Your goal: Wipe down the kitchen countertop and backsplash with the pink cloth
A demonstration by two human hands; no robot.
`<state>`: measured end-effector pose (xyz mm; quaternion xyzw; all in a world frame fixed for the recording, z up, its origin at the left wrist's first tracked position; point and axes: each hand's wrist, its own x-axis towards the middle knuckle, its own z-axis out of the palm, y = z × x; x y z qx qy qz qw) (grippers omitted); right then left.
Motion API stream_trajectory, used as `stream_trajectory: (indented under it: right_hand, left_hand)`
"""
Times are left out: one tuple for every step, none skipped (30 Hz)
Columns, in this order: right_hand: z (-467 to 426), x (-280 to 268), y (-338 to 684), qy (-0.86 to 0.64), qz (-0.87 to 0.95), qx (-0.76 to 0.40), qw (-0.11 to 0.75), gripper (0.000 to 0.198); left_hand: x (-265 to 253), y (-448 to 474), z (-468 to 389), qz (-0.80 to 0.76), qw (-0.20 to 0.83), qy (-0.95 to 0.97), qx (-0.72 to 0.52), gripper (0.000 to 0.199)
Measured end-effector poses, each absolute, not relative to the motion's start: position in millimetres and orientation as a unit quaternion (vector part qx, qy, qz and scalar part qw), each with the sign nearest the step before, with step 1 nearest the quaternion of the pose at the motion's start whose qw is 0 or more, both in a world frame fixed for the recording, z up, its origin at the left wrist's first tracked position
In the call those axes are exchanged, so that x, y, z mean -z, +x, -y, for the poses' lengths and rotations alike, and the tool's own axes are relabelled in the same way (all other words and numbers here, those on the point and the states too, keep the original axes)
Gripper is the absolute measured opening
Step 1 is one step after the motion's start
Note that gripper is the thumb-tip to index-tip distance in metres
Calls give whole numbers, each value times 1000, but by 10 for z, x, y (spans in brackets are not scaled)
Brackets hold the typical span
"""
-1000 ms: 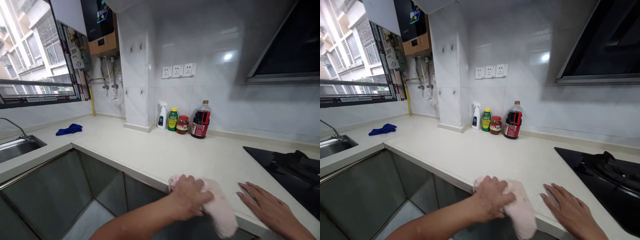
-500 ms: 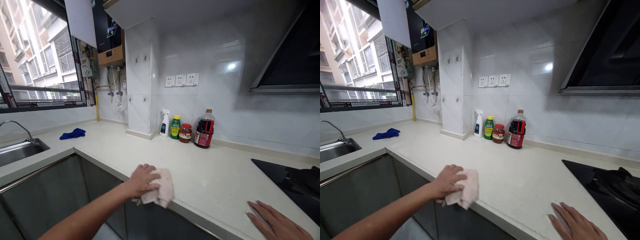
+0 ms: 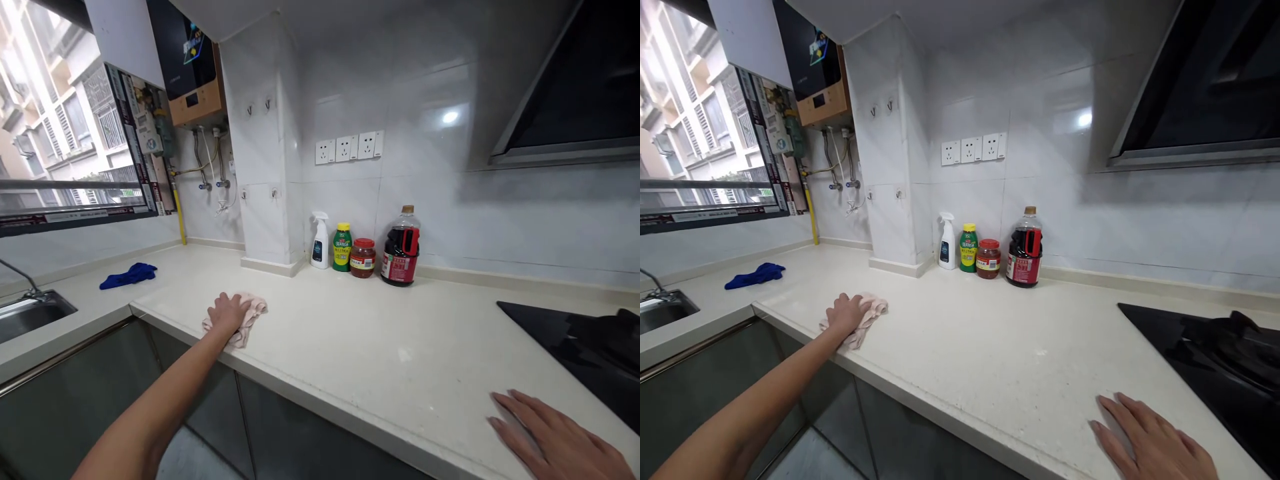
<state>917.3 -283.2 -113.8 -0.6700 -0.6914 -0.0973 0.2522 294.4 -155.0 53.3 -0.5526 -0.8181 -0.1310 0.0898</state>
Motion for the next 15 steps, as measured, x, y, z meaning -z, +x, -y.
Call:
stream_trajectory:
  right_hand:
    - [2843,1105,9144,-671,690,94,252,68]
    - [2855,1072,9117,-672,690,90,252,69]
    - [2866,1040,9092,-673,691,86,250,71]
    - [2877,1009,9071,-673,691,82,249,72]
    - [2888,981,9052,-675,691,79,246,73]
    - [2899,954,9035,-679,689,75,242,74]
    - [2910,929,9020,-685,685,71,237,74]
    - [2920,904,9007,-690,682,67,233,73]
    - [2928,880,8997,-694,680,63,228,72]
    - [2935,857,8987,-696,680,60,224,71]
    - [2939,836,8980,-696,681,58,220,70]
    - [2942,816,8972,-695,683,58,219,70]
    - [2943,798,8965,-695,683,59,217,69]
    - [2944,781,8956,-696,682,60,216,69]
    - [2945,766,8945,-698,681,63,214,69]
  left_hand:
    - [-523,3050,1465,817,84,-554,137,60]
    - [-512,3187,1381,810,78,-563,142,60]
    - [-499,3354,1303,800,69,-578,145,60]
    - [-483,3549,1238,785,61,-599,147,60]
    - [-460,3771,1191,764,54,-625,148,60]
    - [-433,4011,1167,740,46,-655,147,60]
    - [-399,4264,1171,710,40,-688,146,60]
    - [-362,4520,1204,677,33,-721,145,59]
    - [-321,4770,1265,640,28,-754,143,58]
    - [-278,5005,1353,603,24,-784,144,58]
    - [-236,5216,1462,567,15,-812,138,58]
    - [-197,5397,1587,534,8,-834,135,58]
    - [-161,5545,1719,501,0,-856,130,57]
    - [-130,5656,1852,464,-7,-877,128,57]
    - [-106,5730,1977,423,-14,-897,128,57]
